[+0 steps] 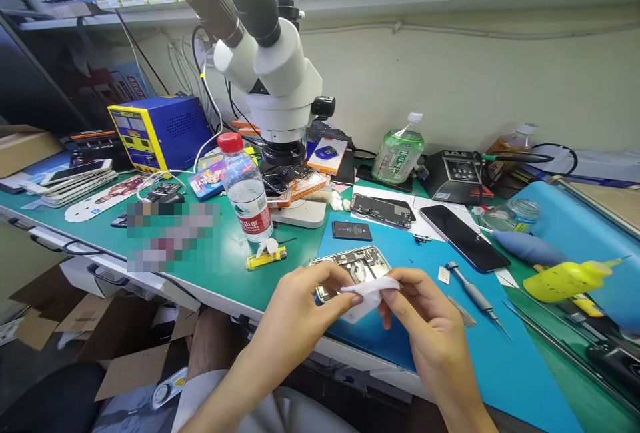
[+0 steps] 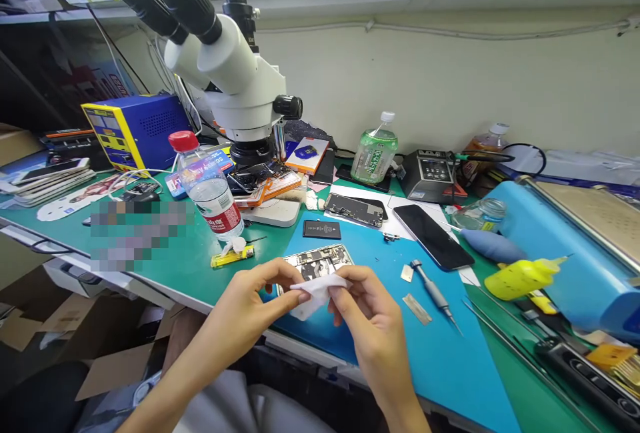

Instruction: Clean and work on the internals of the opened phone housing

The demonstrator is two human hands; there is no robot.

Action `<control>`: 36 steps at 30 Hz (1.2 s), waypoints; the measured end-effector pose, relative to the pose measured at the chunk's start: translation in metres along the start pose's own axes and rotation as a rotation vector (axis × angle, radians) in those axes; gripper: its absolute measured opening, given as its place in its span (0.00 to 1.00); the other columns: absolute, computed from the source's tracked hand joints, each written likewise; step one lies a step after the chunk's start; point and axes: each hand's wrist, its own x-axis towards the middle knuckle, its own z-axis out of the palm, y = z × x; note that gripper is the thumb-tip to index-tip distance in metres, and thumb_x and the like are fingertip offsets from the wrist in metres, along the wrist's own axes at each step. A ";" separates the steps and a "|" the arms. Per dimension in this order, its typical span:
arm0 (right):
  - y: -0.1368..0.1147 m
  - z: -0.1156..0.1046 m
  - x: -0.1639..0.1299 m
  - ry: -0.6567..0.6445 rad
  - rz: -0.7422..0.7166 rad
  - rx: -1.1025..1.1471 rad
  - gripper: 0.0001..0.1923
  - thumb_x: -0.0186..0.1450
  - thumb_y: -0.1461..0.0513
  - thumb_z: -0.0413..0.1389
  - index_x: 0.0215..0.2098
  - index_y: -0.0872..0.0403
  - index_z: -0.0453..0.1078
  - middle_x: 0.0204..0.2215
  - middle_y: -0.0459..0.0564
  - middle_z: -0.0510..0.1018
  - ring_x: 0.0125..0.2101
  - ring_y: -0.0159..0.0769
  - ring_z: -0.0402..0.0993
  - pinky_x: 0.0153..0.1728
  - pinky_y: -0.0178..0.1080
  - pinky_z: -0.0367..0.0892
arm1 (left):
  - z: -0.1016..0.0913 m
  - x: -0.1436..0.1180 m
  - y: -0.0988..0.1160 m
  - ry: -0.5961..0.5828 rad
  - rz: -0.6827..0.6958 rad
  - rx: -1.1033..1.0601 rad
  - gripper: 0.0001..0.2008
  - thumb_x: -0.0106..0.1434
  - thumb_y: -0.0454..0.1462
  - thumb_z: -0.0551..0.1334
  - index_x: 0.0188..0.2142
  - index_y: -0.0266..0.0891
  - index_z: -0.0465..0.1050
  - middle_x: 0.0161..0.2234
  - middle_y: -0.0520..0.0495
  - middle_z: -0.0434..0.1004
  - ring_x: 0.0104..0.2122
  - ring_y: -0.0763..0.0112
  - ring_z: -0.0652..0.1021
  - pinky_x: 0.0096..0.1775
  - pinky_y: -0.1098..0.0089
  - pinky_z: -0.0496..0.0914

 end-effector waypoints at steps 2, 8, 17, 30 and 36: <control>-0.003 0.002 0.001 -0.015 0.004 -0.011 0.11 0.70 0.51 0.64 0.39 0.50 0.78 0.25 0.46 0.77 0.23 0.33 0.73 0.22 0.34 0.71 | -0.004 0.000 0.003 -0.001 -0.006 -0.001 0.02 0.71 0.40 0.67 0.40 0.46 0.78 0.39 0.55 0.85 0.41 0.65 0.81 0.45 0.67 0.69; -0.006 0.002 0.000 -0.011 -0.037 -0.089 0.12 0.70 0.51 0.64 0.41 0.50 0.78 0.28 0.46 0.79 0.24 0.34 0.74 0.24 0.34 0.73 | -0.009 0.002 0.007 0.036 -0.004 -0.035 0.03 0.72 0.40 0.63 0.42 0.45 0.74 0.44 0.51 0.86 0.47 0.62 0.82 0.45 0.67 0.72; -0.008 -0.003 -0.001 -0.097 -0.257 -0.155 0.06 0.71 0.60 0.60 0.39 0.47 0.80 0.35 0.49 0.80 0.37 0.41 0.79 0.37 0.39 0.77 | -0.018 0.004 0.012 -0.102 0.114 -0.123 0.12 0.67 0.30 0.56 0.36 0.43 0.78 0.37 0.50 0.81 0.36 0.68 0.79 0.38 0.70 0.71; -0.006 -0.001 -0.004 -0.170 -0.229 -0.158 0.16 0.76 0.57 0.52 0.58 0.43 0.76 0.56 0.52 0.81 0.57 0.45 0.77 0.56 0.47 0.76 | -0.012 -0.006 0.003 -0.064 0.002 -0.288 0.09 0.69 0.39 0.70 0.47 0.46 0.77 0.47 0.52 0.82 0.45 0.67 0.81 0.47 0.70 0.73; -0.004 0.003 -0.001 -0.237 0.070 -0.104 0.13 0.66 0.50 0.69 0.41 0.48 0.83 0.38 0.49 0.86 0.39 0.42 0.83 0.40 0.38 0.78 | -0.004 -0.010 -0.002 -0.045 0.005 -0.302 0.10 0.68 0.38 0.71 0.45 0.46 0.74 0.41 0.54 0.82 0.43 0.68 0.83 0.43 0.71 0.74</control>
